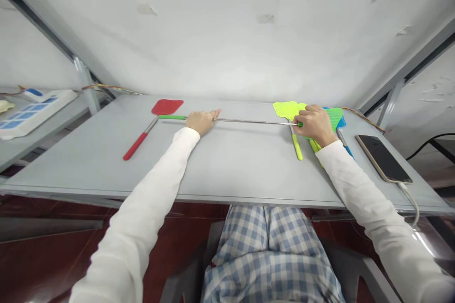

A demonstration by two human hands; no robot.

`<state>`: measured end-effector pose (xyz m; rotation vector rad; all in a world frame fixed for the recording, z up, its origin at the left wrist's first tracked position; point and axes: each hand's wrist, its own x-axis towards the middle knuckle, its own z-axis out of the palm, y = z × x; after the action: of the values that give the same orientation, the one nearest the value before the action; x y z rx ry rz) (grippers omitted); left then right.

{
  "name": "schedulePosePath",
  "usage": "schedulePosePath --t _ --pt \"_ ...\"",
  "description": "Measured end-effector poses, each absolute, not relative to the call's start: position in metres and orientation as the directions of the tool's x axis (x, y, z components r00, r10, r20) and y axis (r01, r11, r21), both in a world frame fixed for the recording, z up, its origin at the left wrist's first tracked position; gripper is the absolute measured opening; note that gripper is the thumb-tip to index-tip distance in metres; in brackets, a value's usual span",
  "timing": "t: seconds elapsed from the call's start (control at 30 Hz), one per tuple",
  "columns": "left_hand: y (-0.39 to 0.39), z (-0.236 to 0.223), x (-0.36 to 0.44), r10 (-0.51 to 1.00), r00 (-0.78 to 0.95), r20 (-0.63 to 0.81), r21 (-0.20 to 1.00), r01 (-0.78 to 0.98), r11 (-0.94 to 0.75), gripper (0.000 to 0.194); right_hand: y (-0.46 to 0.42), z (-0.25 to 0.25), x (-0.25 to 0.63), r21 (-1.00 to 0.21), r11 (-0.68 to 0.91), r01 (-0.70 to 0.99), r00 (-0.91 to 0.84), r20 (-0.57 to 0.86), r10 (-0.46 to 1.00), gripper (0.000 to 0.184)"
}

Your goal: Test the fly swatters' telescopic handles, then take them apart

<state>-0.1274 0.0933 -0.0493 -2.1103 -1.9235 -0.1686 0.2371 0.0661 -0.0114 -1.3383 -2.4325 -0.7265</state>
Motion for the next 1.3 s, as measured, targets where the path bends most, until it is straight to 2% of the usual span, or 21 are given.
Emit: schedulePosePath --t 0.13,0.23,0.4,0.53,0.7,0.83,0.97,1.13,1.3 --pt "0.092 -0.047 -0.125 0.949 0.122 0.291 -0.148 0.986 -0.082 0.060 0.066 -0.013 0.238 0.287 0.419 0.861 -0.508 0.474 0.719 0.022" --pt "0.092 -0.041 -0.127 0.931 0.134 0.339 -0.117 0.988 -0.100 0.064 0.069 -0.018 0.238 0.292 0.401 0.868 -0.496 0.495 0.713 0.023" --pt "0.092 -0.033 -0.150 0.882 0.210 0.421 -0.077 0.978 -0.196 0.057 0.077 -0.022 0.255 0.295 0.363 0.884 -0.467 0.513 0.720 0.023" --pt "0.094 -0.035 -0.176 0.883 0.114 0.456 -0.073 0.993 -0.091 0.051 0.082 -0.019 0.284 0.281 0.294 0.914 -0.404 0.544 0.735 0.024" --pt "0.098 -0.042 -0.188 0.906 -0.016 0.424 -0.058 0.997 0.044 0.057 0.081 -0.019 0.300 0.278 0.314 0.908 -0.418 0.525 0.742 0.022" --pt "0.095 -0.045 -0.169 0.917 -0.022 0.397 -0.051 0.998 0.047 0.060 0.077 -0.022 0.286 0.266 0.295 0.918 -0.395 0.540 0.743 0.021" --pt "0.086 -0.044 -0.121 0.947 0.156 0.280 -0.083 0.987 -0.138 0.059 0.072 -0.026 0.245 0.268 0.396 0.878 -0.478 0.507 0.717 0.020" --pt "0.071 -0.039 -0.078 0.935 0.151 0.320 -0.052 0.988 -0.142 0.067 0.064 -0.029 0.204 0.266 0.438 0.859 -0.511 0.512 0.691 0.022" --pt "0.057 -0.042 -0.060 0.927 0.173 0.334 -0.021 0.984 -0.176 0.064 0.051 -0.030 0.187 0.255 0.444 0.859 -0.511 0.479 0.714 0.024"
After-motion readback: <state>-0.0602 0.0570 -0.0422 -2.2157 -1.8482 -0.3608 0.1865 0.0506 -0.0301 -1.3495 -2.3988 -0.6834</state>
